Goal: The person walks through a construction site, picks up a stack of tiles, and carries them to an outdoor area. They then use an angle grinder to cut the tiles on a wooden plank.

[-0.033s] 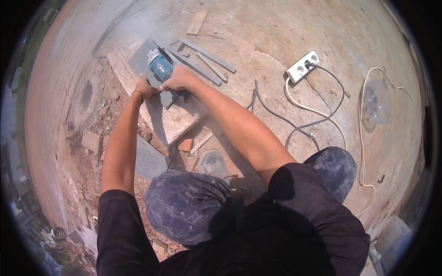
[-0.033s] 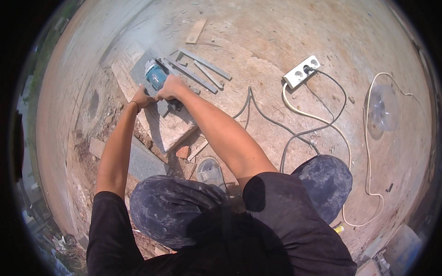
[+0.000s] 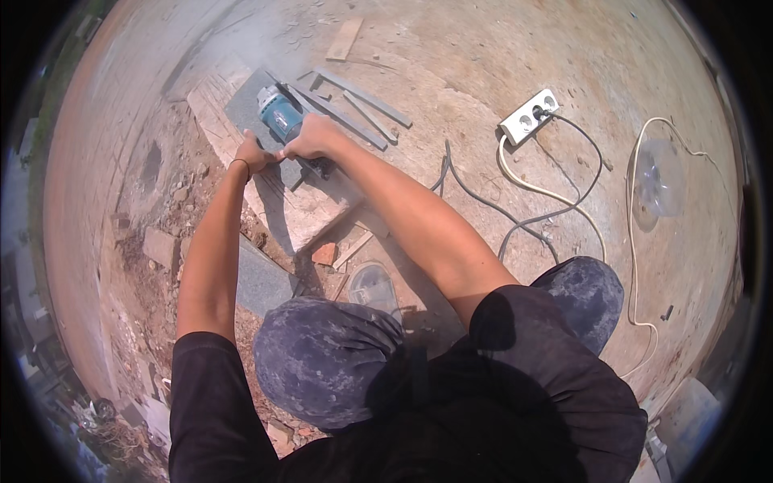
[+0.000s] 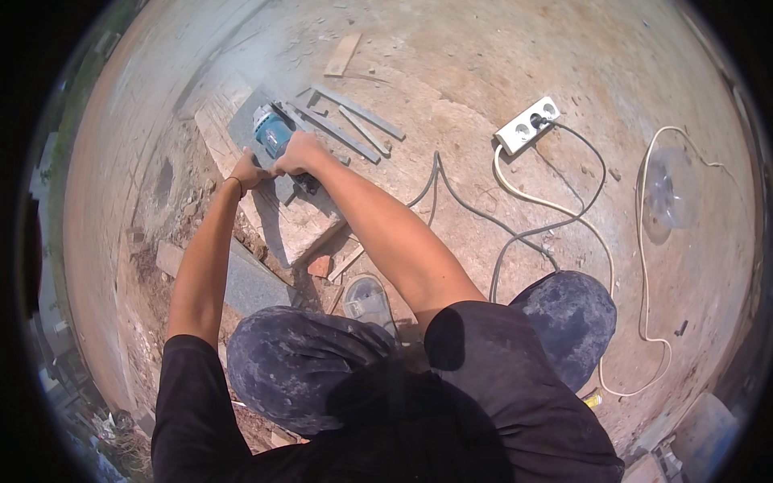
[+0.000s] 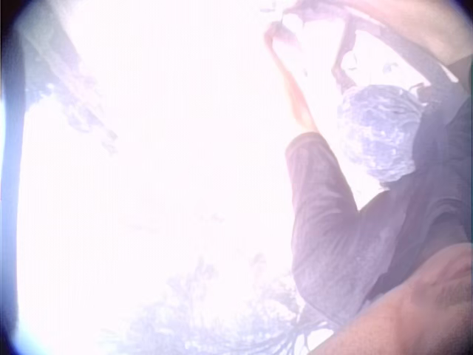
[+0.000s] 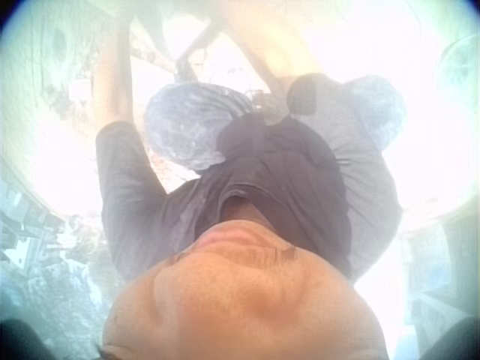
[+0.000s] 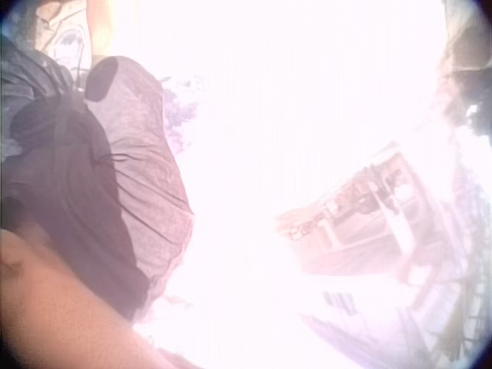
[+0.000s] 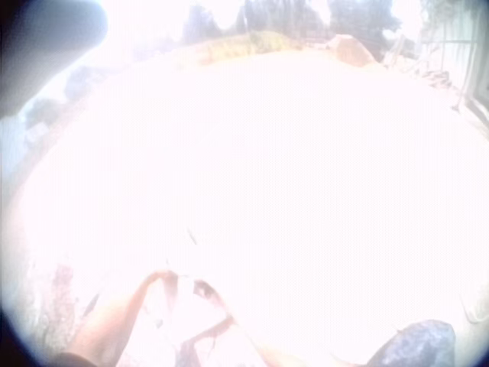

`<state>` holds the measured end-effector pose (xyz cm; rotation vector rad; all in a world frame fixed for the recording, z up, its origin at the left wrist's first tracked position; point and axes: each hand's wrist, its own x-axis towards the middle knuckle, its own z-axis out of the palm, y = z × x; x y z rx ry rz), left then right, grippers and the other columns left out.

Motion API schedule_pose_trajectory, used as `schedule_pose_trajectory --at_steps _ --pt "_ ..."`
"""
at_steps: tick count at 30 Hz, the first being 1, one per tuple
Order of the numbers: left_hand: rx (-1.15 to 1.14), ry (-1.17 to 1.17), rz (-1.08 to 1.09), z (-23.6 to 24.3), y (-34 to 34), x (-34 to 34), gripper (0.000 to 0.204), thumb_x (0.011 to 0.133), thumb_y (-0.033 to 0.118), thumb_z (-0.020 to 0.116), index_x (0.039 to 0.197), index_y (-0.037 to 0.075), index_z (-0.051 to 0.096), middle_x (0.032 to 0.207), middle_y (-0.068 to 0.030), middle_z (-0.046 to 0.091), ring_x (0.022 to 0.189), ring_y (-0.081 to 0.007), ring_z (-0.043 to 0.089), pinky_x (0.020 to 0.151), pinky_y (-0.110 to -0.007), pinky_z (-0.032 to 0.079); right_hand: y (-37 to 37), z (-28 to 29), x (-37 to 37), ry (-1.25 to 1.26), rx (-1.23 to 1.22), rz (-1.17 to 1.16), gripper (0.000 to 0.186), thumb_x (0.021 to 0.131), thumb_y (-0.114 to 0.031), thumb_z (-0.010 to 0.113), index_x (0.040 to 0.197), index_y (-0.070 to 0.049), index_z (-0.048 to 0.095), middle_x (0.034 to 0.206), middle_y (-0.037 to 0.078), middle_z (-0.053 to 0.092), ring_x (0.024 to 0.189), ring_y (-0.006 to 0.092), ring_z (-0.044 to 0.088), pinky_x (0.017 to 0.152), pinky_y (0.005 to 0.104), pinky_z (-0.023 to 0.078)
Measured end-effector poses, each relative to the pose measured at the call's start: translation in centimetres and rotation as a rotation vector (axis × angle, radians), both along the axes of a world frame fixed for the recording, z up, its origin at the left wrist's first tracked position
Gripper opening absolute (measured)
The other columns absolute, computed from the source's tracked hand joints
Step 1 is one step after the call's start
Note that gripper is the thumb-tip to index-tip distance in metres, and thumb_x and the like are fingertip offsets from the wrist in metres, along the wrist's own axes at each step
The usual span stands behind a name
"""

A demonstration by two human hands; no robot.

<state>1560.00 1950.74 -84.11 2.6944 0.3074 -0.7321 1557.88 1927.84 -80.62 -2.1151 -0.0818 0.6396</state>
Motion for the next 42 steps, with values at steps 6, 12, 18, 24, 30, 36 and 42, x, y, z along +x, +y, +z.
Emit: schedule_pose_trajectory --at_steps 6,12,18,24,30,36,42 --pt "-0.013 -0.011 0.021 0.3 -0.4 0.6 0.132 0.058 0.040 0.089 0.141 -0.017 0.005 0.138 -0.0338 0.040 0.128 -0.0356 0.045 0.103 -0.034 0.039 -0.3 0.0 0.5 -0.019 0.012 0.006 0.070 0.052 -0.043 0.083 0.095 0.010 0.066 0.100 0.027 0.066 0.092 0.0336 0.067 0.079 0.0353 0.054" --pt "-0.004 -0.008 0.038 0.8 -0.4 0.3 0.131 0.058 0.042 0.089 0.141 -0.017 0.006 0.137 -0.0333 0.040 0.128 -0.0354 0.045 0.103 -0.034 0.039 -0.4 0.3 0.0 -0.002 0.038 0.009 0.072 0.052 -0.045 0.084 0.093 0.011 0.066 0.098 0.027 0.066 0.091 0.0341 0.067 0.077 0.0352 0.054" --pt "0.010 -0.044 -0.003 0.6 -0.6 0.5 0.131 0.058 0.044 0.088 0.141 -0.017 0.008 0.140 -0.0333 0.037 0.130 -0.0351 0.042 0.105 -0.033 0.037 -1.1 0.4 -0.4 -0.002 0.051 -0.003 0.071 0.052 -0.043 0.083 0.094 0.011 0.065 0.097 0.027 0.066 0.090 0.0342 0.066 0.077 0.0355 0.054" --pt "-0.056 -0.081 0.051 0.6 -1.3 0.0 0.118 0.062 0.026 0.088 0.140 -0.018 0.011 0.139 -0.0329 0.038 0.127 -0.0351 0.044 0.100 -0.034 0.042 -1.6 0.9 -0.8 0.070 0.022 0.025 0.071 0.056 -0.041 0.084 0.106 0.006 0.065 0.107 0.023 0.066 0.099 0.0313 0.065 0.084 0.0351 0.053" --pt "-0.077 -0.038 0.051 1.0 -1.0 -0.1 0.132 0.058 0.042 0.089 0.141 -0.018 0.006 0.142 -0.0333 0.034 0.133 -0.0346 0.039 0.107 -0.034 0.035 -1.8 1.2 -1.2 0.056 0.024 0.019 0.070 0.057 -0.042 0.084 0.105 0.005 0.065 0.105 0.024 0.066 0.097 0.0319 0.066 0.082 0.0353 0.054" --pt "-0.078 -0.039 0.033 1.4 -2.0 -0.1 0.131 0.058 0.041 0.089 0.140 -0.020 0.007 0.142 -0.0334 0.034 0.133 -0.0341 0.038 0.107 -0.034 0.035 -2.4 1.1 -1.5 0.063 0.026 0.022 0.069 0.058 -0.042 0.083 0.103 0.006 0.065 0.104 0.023 0.066 0.096 0.0320 0.066 0.082 0.0351 0.054" --pt "-0.092 -0.042 0.032 1.6 -0.8 0.0 0.128 0.058 0.041 0.090 0.139 -0.020 0.011 0.141 -0.0344 0.034 0.132 -0.0351 0.039 0.107 -0.034 0.035 -2.3 1.6 -2.0 0.077 0.030 0.030 0.071 0.057 -0.042 0.081 0.107 0.006 0.063 0.107 0.024 0.065 0.100 0.0325 0.065 0.084 0.0355 0.053"
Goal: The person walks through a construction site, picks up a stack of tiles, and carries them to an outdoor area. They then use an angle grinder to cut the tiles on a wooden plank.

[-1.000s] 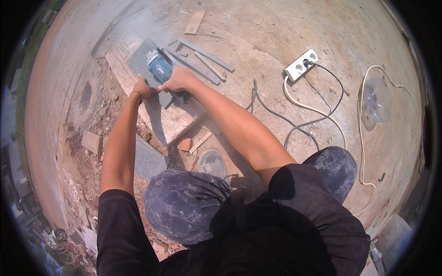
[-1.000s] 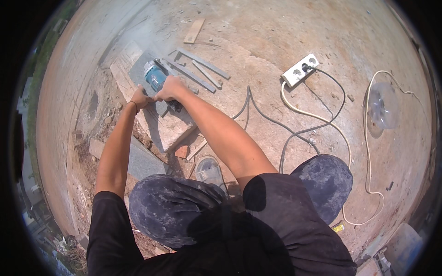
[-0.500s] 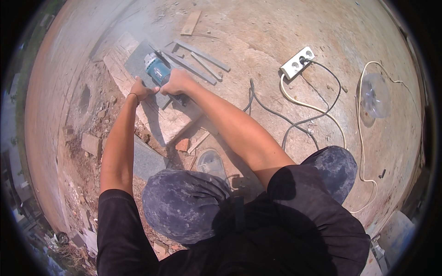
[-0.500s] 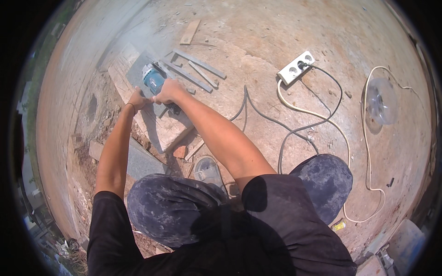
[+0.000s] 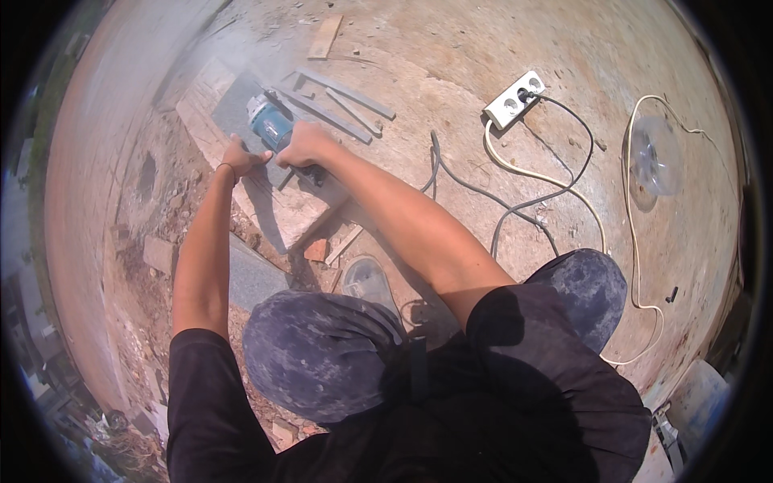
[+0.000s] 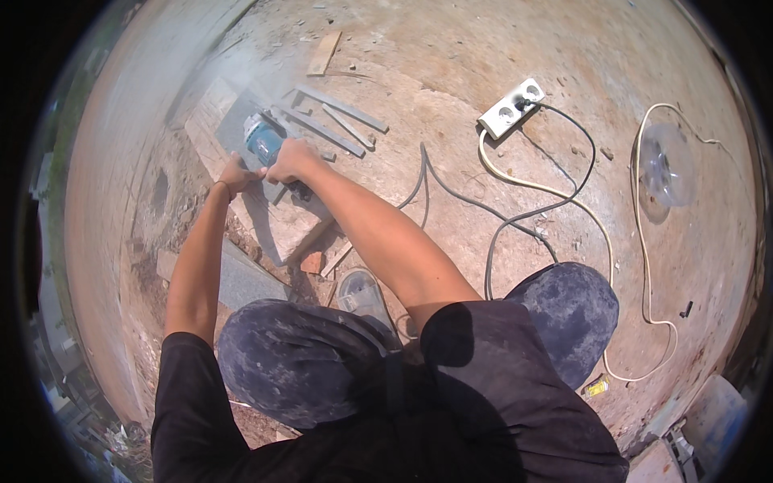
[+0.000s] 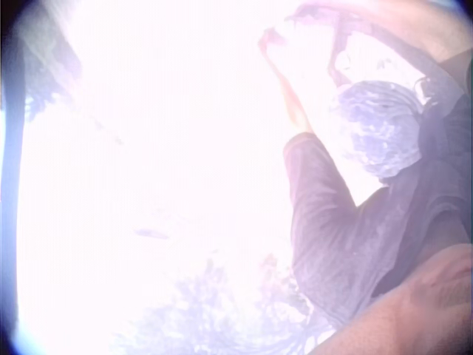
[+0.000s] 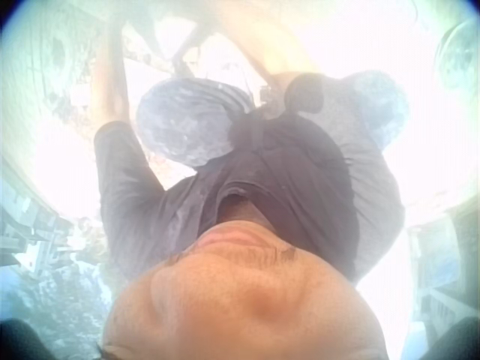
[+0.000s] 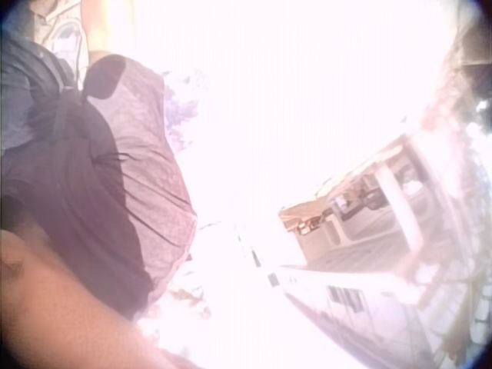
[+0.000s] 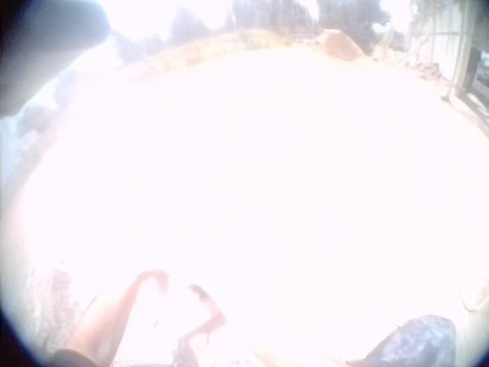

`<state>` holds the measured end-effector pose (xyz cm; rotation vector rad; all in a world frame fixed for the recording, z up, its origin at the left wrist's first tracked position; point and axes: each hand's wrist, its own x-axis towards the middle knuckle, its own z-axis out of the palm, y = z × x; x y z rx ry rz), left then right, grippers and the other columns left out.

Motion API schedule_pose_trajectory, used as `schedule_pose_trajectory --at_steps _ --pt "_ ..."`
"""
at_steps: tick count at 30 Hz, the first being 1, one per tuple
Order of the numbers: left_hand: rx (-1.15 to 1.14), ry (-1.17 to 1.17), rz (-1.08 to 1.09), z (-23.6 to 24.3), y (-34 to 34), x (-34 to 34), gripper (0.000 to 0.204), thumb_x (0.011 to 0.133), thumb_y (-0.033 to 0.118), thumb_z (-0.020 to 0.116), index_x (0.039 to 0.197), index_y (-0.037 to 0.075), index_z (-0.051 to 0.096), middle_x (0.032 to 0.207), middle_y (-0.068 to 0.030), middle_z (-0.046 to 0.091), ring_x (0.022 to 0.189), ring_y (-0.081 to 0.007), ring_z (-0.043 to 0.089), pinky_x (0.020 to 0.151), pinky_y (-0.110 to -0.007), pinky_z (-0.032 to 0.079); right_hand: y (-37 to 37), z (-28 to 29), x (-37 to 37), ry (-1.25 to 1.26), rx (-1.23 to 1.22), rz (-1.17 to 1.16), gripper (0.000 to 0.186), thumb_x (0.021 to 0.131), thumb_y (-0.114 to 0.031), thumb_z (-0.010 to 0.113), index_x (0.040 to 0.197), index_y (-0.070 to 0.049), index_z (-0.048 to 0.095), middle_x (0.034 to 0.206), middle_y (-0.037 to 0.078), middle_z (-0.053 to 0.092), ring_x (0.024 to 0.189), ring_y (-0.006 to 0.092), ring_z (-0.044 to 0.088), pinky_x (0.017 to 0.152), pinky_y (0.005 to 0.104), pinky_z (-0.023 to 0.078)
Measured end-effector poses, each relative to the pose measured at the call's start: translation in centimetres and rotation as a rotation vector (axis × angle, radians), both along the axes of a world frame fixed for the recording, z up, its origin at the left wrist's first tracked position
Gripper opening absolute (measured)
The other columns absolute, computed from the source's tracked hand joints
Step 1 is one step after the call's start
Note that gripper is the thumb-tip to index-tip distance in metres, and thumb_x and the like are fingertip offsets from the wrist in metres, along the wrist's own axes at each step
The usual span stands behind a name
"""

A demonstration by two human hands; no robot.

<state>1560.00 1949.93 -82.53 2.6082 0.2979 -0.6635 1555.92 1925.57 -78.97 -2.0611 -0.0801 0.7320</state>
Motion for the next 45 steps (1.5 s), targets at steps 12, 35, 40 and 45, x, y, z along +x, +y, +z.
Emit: schedule_pose_trajectory --at_steps 12,35,40,45 --pt "-0.068 0.030 0.083 -0.7 -0.1 -0.1 0.128 0.061 0.040 0.089 0.141 -0.017 0.008 0.140 -0.0337 0.036 0.129 -0.0350 0.042 0.103 -0.035 0.038 -0.4 -0.8 -0.5 -0.027 -0.025 -0.027 0.072 0.053 -0.037 0.078 0.106 0.009 0.062 0.103 0.027 0.065 0.095 0.0355 0.066 0.082 0.0371 0.054" --pt "-0.177 -0.023 0.200 0.0 -0.8 -0.8 0.112 0.067 0.022 0.088 0.143 -0.011 0.012 0.132 -0.0298 0.043 0.095 -0.0302 0.063 0.064 -0.036 0.058 -0.7 -0.9 -1.6 0.037 -0.022 -0.010 0.075 0.057 -0.037 0.079 0.116 0.005 0.058 0.116 0.024 0.061 0.108 0.0341 0.062 0.090 0.0364 0.051" --pt "-0.161 -0.013 0.181 -0.2 -0.8 -0.5 0.113 0.067 0.024 0.087 0.143 -0.011 0.011 0.136 -0.0295 0.039 0.103 -0.0323 0.060 0.068 -0.037 0.058 -0.9 -1.6 -2.0 -0.062 -0.016 -0.029 0.071 0.055 -0.038 0.079 0.105 0.010 0.061 0.103 0.028 0.065 0.097 0.0363 0.065 0.083 0.0378 0.053" --pt "-0.192 -0.003 0.197 0.4 -1.6 -0.6 0.116 0.066 0.026 0.088 0.144 -0.012 0.010 0.138 -0.0293 0.037 0.105 -0.0332 0.059 0.069 -0.038 0.058 -1.1 -1.9 -2.0 -0.043 -0.035 -0.034 0.072 0.055 -0.037 0.079 0.108 0.008 0.060 0.106 0.026 0.064 0.099 0.0351 0.065 0.083 0.0374 0.053"
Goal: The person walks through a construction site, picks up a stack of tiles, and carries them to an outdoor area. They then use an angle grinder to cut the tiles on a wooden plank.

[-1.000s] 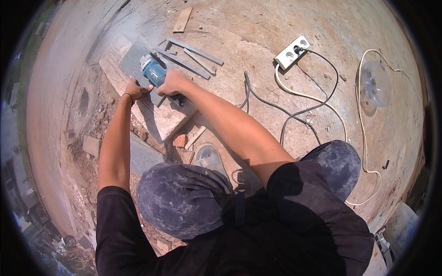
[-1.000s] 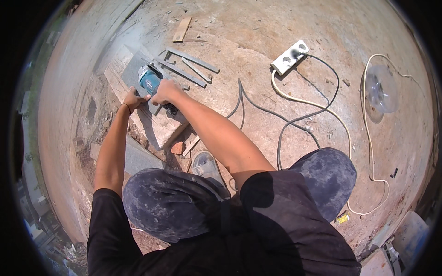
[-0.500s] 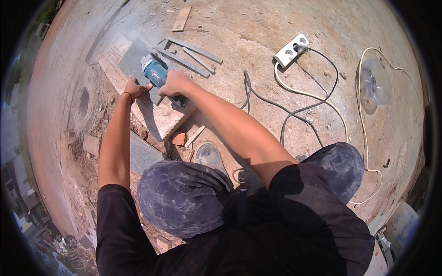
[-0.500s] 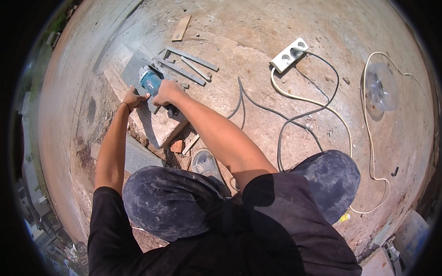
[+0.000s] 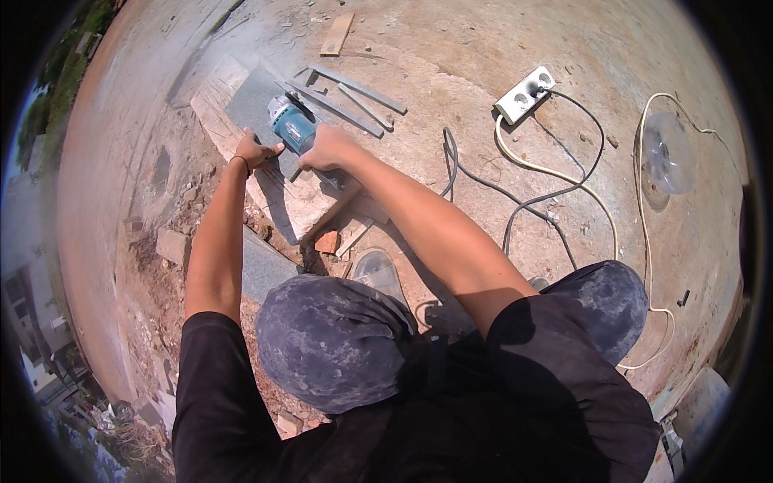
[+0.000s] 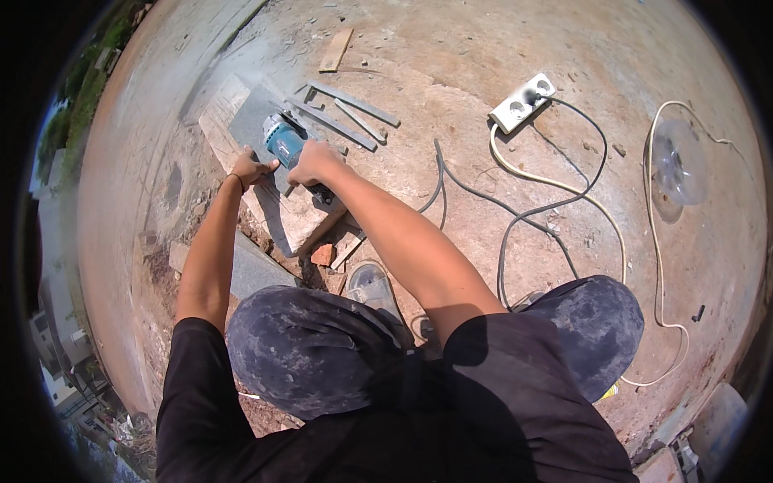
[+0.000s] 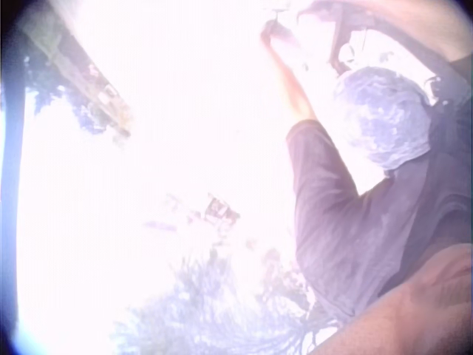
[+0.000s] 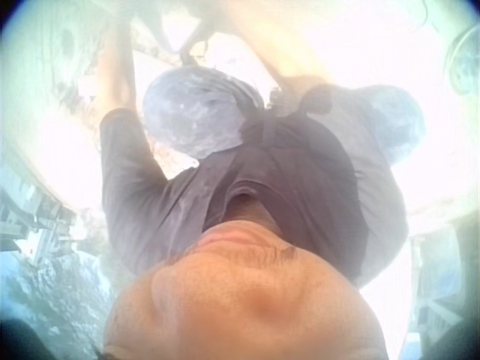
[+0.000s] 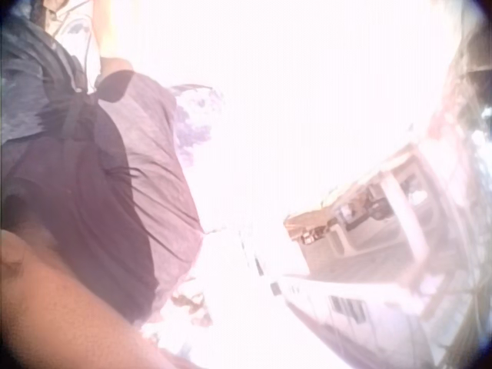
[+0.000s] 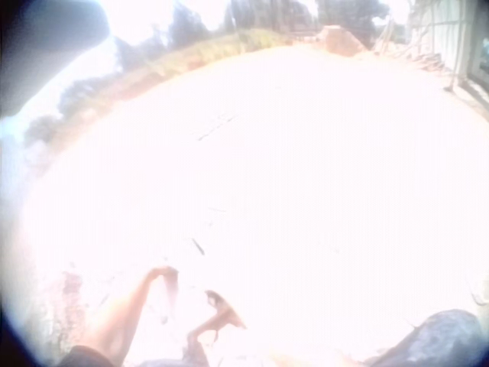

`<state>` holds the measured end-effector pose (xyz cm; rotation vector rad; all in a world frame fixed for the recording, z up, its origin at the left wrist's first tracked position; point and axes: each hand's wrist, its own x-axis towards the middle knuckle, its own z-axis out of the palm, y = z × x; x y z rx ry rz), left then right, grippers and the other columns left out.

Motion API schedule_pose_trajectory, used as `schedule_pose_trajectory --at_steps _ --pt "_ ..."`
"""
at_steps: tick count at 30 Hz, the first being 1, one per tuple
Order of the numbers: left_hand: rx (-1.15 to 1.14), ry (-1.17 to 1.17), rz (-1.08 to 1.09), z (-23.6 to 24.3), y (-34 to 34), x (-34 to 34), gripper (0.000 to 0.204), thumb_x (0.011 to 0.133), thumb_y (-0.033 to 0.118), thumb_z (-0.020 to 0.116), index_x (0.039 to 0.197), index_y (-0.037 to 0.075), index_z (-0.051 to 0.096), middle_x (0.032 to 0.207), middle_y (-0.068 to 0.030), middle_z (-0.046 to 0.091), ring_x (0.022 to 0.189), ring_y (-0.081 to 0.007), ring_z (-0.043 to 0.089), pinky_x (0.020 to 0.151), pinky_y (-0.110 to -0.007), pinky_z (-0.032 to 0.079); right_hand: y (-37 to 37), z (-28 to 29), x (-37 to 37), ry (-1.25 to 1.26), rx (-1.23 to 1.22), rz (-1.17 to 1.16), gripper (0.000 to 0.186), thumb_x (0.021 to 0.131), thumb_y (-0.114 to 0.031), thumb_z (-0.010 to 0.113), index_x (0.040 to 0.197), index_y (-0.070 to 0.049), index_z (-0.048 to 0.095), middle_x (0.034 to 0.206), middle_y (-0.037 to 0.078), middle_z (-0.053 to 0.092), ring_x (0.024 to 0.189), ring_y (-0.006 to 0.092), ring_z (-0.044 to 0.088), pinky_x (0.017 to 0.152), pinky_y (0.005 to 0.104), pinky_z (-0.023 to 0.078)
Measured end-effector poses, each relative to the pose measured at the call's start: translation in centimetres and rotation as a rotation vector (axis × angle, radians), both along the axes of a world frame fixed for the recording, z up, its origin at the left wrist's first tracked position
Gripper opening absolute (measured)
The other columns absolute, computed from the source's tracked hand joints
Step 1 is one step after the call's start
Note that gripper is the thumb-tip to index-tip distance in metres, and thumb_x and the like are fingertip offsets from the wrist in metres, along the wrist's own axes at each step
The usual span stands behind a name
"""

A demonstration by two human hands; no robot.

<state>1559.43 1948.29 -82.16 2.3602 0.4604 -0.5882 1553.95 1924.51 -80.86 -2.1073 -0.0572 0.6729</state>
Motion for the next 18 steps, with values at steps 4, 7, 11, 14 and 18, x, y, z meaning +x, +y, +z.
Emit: schedule_pose_trajectory --at_steps 4,7,11,14,18 --pt "0.015 0.005 -0.001 0.45 -0.20 -0.26 0.115 0.066 0.025 0.088 0.144 -0.011 0.011 0.138 -0.0294 0.038 0.105 -0.0337 0.059 0.067 -0.037 0.059 -0.35 0.76 -0.14 0.077 0.009 0.031 0.073 0.055 -0.035 0.081 0.113 0.004 0.060 0.111 0.023 0.064 0.103 0.0328 0.064 0.087 0.0365 0.052" --pt "0.001 0.012 0.014 0.56 -0.31 -0.47 0.114 0.067 0.024 0.088 0.143 -0.011 0.012 0.137 -0.0293 0.039 0.105 -0.0339 0.059 0.066 -0.037 0.059 -0.73 0.95 -0.66 0.037 0.029 0.012 0.069 0.055 -0.037 0.079 0.105 0.008 0.062 0.104 0.027 0.065 0.097 0.0350 0.065 0.082 0.0369 0.053" --pt "0.032 0.005 0.010 0.52 -0.17 -0.21 0.112 0.067 0.023 0.088 0.143 -0.011 0.013 0.137 -0.0295 0.039 0.105 -0.0336 0.059 0.066 -0.037 0.059 -0.80 0.95 -0.80 0.034 0.033 0.024 0.070 0.056 -0.037 0.078 0.103 0.011 0.061 0.102 0.030 0.064 0.095 0.0367 0.065 0.081 0.0374 0.054" --pt "0.025 0.013 0.009 0.51 -0.37 -0.17 0.111 0.067 0.022 0.087 0.143 -0.011 0.013 0.137 -0.0298 0.039 0.104 -0.0334 0.060 0.066 -0.037 0.059 -0.87 0.62 -0.81 0.011 0.024 0.017 0.071 0.056 -0.038 0.078 0.104 0.011 0.061 0.103 0.030 0.064 0.096 0.0369 0.065 0.082 0.0378 0.053" --pt "0.027 -0.003 0.010 0.64 -0.57 -0.34 0.109 0.068 0.022 0.087 0.142 -0.011 0.015 0.136 -0.0297 0.040 0.104 -0.0333 0.060 0.066 -0.037 0.059 -0.81 0.50 -0.94 0.041 0.018 0.011 0.070 0.057 -0.037 0.079 0.107 0.009 0.061 0.106 0.028 0.064 0.100 0.0357 0.064 0.084 0.0377 0.053"
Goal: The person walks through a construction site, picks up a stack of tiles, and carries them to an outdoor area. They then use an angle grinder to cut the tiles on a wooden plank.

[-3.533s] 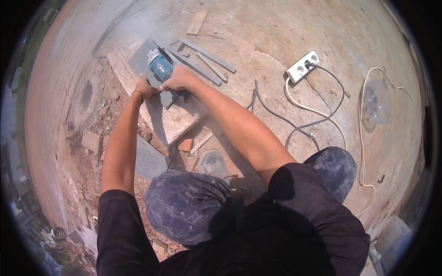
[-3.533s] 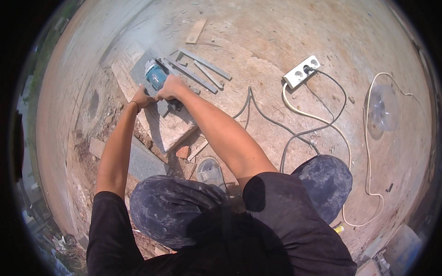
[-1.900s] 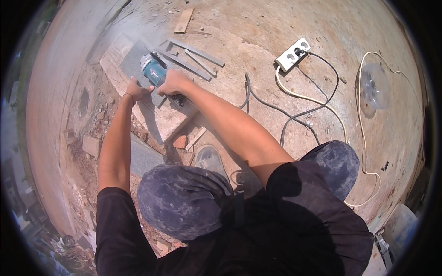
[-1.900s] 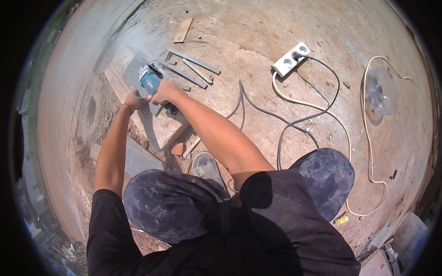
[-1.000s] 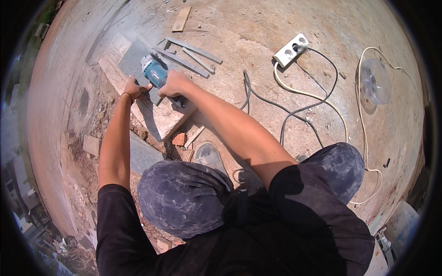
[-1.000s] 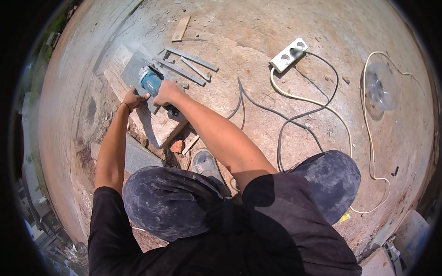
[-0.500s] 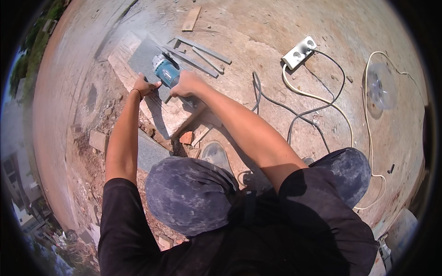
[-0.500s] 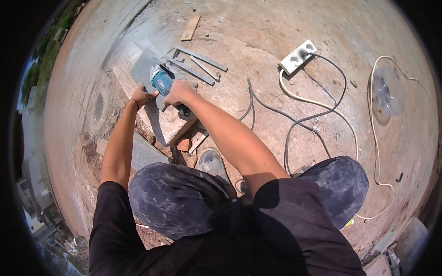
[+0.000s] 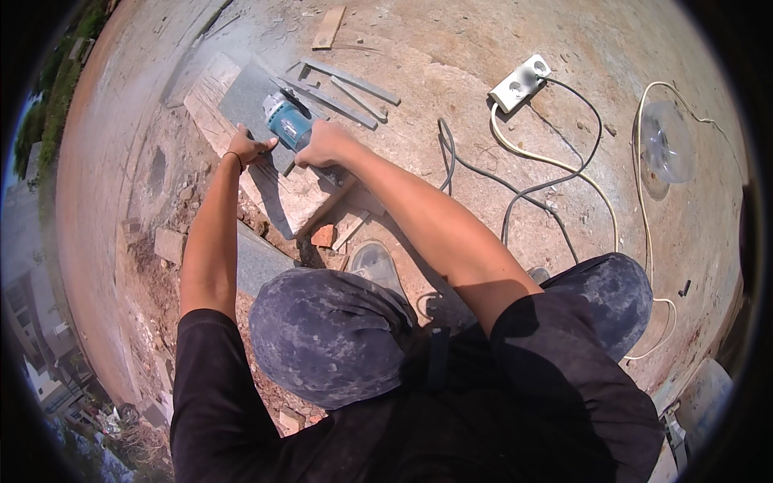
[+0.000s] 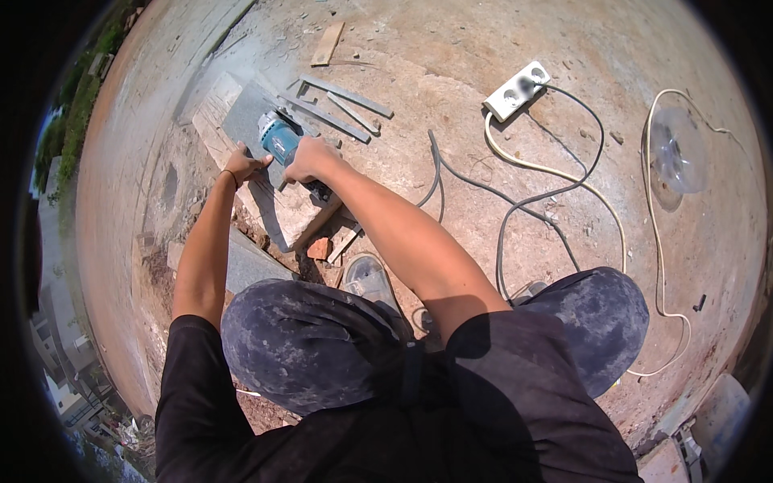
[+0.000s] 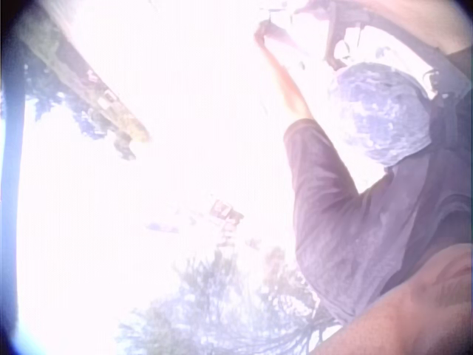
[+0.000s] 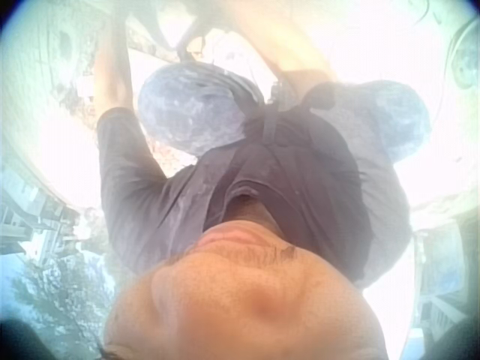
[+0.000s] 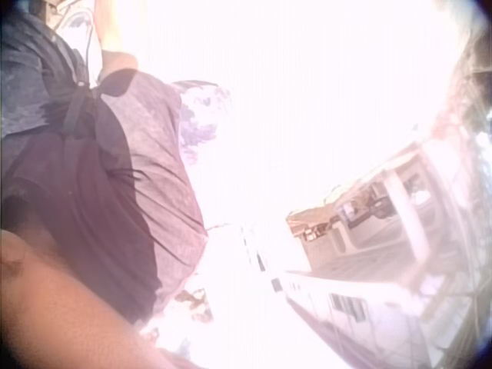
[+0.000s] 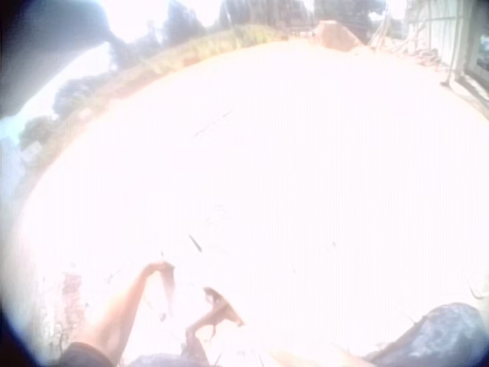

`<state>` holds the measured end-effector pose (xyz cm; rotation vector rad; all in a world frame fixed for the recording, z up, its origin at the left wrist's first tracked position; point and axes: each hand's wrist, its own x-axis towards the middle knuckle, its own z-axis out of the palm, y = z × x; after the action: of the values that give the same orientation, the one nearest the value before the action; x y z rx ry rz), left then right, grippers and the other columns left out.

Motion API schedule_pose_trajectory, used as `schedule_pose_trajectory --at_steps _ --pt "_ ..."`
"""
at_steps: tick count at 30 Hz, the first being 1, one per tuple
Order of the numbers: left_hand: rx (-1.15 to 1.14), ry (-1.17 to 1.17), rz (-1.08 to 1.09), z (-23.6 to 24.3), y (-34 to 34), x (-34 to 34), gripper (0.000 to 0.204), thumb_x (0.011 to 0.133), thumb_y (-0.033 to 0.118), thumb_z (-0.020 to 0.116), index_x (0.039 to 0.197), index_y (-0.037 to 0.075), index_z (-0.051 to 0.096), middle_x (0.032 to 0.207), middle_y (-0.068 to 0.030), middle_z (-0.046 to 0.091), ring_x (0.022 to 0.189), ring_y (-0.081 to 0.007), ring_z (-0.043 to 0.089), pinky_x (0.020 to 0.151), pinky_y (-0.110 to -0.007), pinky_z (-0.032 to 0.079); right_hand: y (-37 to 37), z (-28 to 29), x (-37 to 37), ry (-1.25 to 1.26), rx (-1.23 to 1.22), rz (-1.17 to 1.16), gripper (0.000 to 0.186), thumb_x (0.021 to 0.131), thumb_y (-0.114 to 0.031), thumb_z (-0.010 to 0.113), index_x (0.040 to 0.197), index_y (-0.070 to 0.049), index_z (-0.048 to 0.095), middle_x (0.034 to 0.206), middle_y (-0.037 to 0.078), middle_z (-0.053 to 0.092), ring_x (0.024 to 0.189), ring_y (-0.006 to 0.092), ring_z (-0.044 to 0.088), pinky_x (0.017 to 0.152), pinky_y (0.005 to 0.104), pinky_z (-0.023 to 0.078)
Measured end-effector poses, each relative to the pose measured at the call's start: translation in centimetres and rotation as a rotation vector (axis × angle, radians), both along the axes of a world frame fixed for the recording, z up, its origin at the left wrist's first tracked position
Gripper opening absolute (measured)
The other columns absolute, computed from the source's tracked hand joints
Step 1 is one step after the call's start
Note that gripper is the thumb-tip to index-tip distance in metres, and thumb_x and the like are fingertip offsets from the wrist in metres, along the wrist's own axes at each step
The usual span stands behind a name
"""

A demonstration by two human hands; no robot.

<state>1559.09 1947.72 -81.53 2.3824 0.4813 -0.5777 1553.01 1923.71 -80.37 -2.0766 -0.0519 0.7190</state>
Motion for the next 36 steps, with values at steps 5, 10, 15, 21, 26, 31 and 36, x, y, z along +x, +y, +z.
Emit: schedule_pose_trajectory --at_steps 5,10,15,21,26,31,36 --pt "-0.031 0.026 0.023 0.2 -0.1 0.0 0.108 0.068 0.022 0.087 0.142 -0.011 0.015 0.138 -0.0294 0.038 0.104 -0.0327 0.060 0.067 -0.037 0.059 -0.1 0.2 -0.1 0.056 -0.012 0.001 0.072 0.055 -0.034 0.081 0.113 0.004 0.061 0.114 0.025 0.063 0.105 0.0330 0.063 0.088 0.0371 0.052" --pt "-0.085 0.071 0.060 0.2 0.0 0.3 0.123 0.066 0.016 0.087 0.146 -0.006 -0.005 0.144 -0.0295 0.028 0.107 -0.0343 0.058 0.064 -0.037 0.062 -0.5 0.1 -0.6 -0.033 -0.004 -0.002 0.068 0.057 -0.039 0.077 0.102 0.011 0.063 0.102 0.029 0.065 0.095 0.0367 0.065 0.082 0.0379 0.053" --pt "-0.074 0.067 0.060 0.1 0.0 0.4 0.123 0.067 0.015 0.087 0.146 -0.006 -0.005 0.144 -0.0294 0.029 0.107 -0.0340 0.058 0.064 -0.037 0.061 -0.8 0.3 -0.8 -0.026 -0.003 -0.001 0.069 0.057 -0.038 0.078 0.103 0.011 0.062 0.102 0.029 0.065 0.096 0.0366 0.065 0.083 0.0381 0.053" --pt "-0.097 0.076 0.063 0.0 0.2 0.3 0.123 0.068 0.016 0.086 0.145 -0.007 -0.006 0.145 -0.0299 0.027 0.108 -0.0339 0.058 0.065 -0.036 0.061 -1.0 0.4 -1.2 -0.018 0.005 -0.014 0.069 0.056 -0.038 0.078 0.103 0.011 0.062 0.103 0.029 0.064 0.096 0.0367 0.065 0.084 0.0382 0.053" --pt "-0.088 0.063 0.070 0.0 0.0 0.3 0.123 0.068 0.015 0.086 0.145 -0.007 -0.007 0.145 -0.0297 0.025 0.108 -0.0333 0.058 0.065 -0.035 0.061 -1.1 0.3 -1.5 -0.049 -0.002 -0.011 0.070 0.056 -0.039 0.078 0.102 0.011 0.062 0.103 0.029 0.064 0.097 0.0368 0.065 0.084 0.0378 0.053" --pt "-0.084 0.064 0.072 0.1 -0.3 0.2 0.121 0.067 0.015 0.086 0.145 -0.007 -0.004 0.146 -0.0290 0.025 0.108 -0.0330 0.058 0.066 -0.036 0.061 -1.4 0.4 -1.7 -0.037 -0.004 -0.018 0.072 0.056 -0.040 0.078 0.102 0.012 0.061 0.102 0.029 0.064 0.097 0.0370 0.065 0.084 0.0374 0.053" --pt "-0.050 0.034 0.097 -0.4 0.5 0.3 0.118 0.067 0.016 0.087 0.147 -0.006 0.002 0.145 -0.0275 0.028 0.106 -0.0323 0.059 0.069 -0.038 0.060 -1.4 0.6 -2.1 -0.045 0.001 -0.016 0.074 0.056 -0.041 0.079 0.103 0.013 0.060 0.102 0.030 0.064 0.097 0.0375 0.065 0.084 0.0377 0.053"
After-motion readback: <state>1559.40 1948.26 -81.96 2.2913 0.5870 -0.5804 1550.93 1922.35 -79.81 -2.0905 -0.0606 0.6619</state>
